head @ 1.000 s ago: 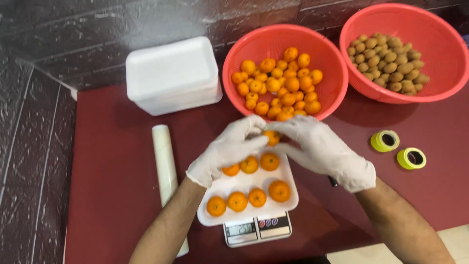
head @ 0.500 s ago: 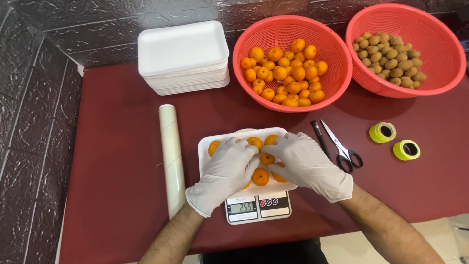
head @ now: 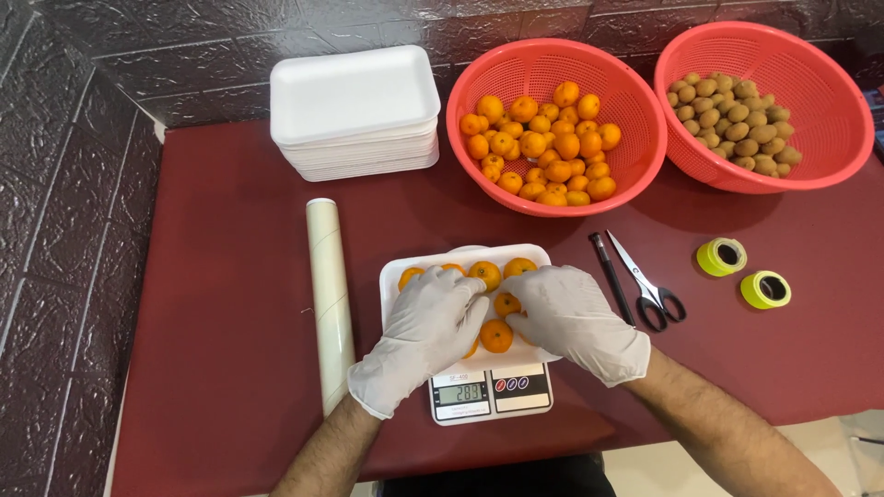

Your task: A person wearing gloves prepares a foam tray on a scale and then fills it with small oranges from a nearby basket, arranging them neatly.

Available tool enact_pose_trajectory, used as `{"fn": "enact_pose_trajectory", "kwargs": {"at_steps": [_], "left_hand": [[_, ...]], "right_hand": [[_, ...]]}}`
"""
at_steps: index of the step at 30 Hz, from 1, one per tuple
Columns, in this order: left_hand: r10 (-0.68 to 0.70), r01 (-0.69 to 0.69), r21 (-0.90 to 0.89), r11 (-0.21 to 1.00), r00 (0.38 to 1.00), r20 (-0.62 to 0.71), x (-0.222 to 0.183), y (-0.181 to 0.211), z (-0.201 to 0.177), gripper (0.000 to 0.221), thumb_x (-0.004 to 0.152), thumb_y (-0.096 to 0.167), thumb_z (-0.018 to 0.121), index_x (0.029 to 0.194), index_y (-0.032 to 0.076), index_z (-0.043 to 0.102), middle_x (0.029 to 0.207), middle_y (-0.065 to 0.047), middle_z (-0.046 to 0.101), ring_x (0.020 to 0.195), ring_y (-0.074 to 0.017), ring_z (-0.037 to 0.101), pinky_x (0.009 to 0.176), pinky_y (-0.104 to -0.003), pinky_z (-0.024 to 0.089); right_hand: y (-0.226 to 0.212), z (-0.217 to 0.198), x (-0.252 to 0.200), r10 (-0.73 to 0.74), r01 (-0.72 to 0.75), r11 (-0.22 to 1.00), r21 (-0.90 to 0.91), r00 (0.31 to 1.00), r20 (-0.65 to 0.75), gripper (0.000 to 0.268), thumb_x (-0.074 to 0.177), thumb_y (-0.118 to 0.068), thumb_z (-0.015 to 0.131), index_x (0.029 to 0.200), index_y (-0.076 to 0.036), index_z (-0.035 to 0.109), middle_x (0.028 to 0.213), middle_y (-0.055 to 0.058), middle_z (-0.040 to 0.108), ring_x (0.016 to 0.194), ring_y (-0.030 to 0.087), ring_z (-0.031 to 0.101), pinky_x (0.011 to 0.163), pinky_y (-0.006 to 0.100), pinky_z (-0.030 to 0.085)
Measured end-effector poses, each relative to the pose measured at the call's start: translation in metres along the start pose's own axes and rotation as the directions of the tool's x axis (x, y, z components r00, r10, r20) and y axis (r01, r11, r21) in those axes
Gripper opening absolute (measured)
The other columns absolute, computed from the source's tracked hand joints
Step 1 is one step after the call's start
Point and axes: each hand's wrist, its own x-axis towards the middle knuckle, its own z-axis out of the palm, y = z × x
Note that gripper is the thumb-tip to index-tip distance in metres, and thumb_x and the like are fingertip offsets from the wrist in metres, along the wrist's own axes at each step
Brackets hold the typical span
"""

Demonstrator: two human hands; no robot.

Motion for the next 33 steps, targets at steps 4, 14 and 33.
{"fn": "enact_pose_trajectory", "kwargs": {"at_steps": [4, 14, 33], "left_hand": [[-0.01, 0.011, -0.019, 1.0, 1.0, 0.012, 0.006, 0.0, -0.006, 0.023, 0.097, 0.038, 0.058, 0.098, 0.019, 0.07, 0.083, -0.004, 0.062, 0.092, -0.0299, 0.066, 0.079, -0.044, 0.054], [-0.015, 0.015, 0.003, 1.0, 1.0, 0.022, 0.063, -0.025, -0.022, 0.02, 0.096, 0.036, 0.059, 0.106, 0.025, 0.072, 0.088, -0.003, 0.064, 0.093, -0.0293, 0.064, 0.08, -0.046, 0.053], [-0.317, 0.03, 0.544, 0.839, 0.839, 0.443, 0.269, -0.089, 0.051, 0.053, 0.089, 0.037, 0.064, 0.141, 0.025, 0.059, 0.155, 0.006, 0.047, 0.153, -0.0191, 0.028, 0.12, -0.078, -0.002]], "right_hand": [[0.001, -0.006, -0.006, 0.036, -0.037, 0.999, 0.037, 0.999, 0.032, 0.037, 0.085, -0.049, 0.072, 0.117, -0.03, 0.071, 0.093, 0.006, 0.073, 0.094, 0.032, 0.073, 0.081, 0.043, 0.06], [0.067, -0.097, -0.012, 0.152, 0.007, 0.923, 0.384, 0.912, -0.381, 0.028, 0.088, -0.035, 0.071, 0.115, -0.032, 0.077, 0.107, 0.0, 0.079, 0.107, 0.031, 0.071, 0.091, 0.048, 0.059], [0.09, -0.081, 0.224, -0.013, 0.019, 1.0, 0.022, 0.972, -0.236, 0.043, 0.079, -0.038, 0.076, 0.121, -0.033, 0.07, 0.115, -0.001, 0.07, 0.115, 0.027, 0.068, 0.094, 0.049, 0.059]]}}
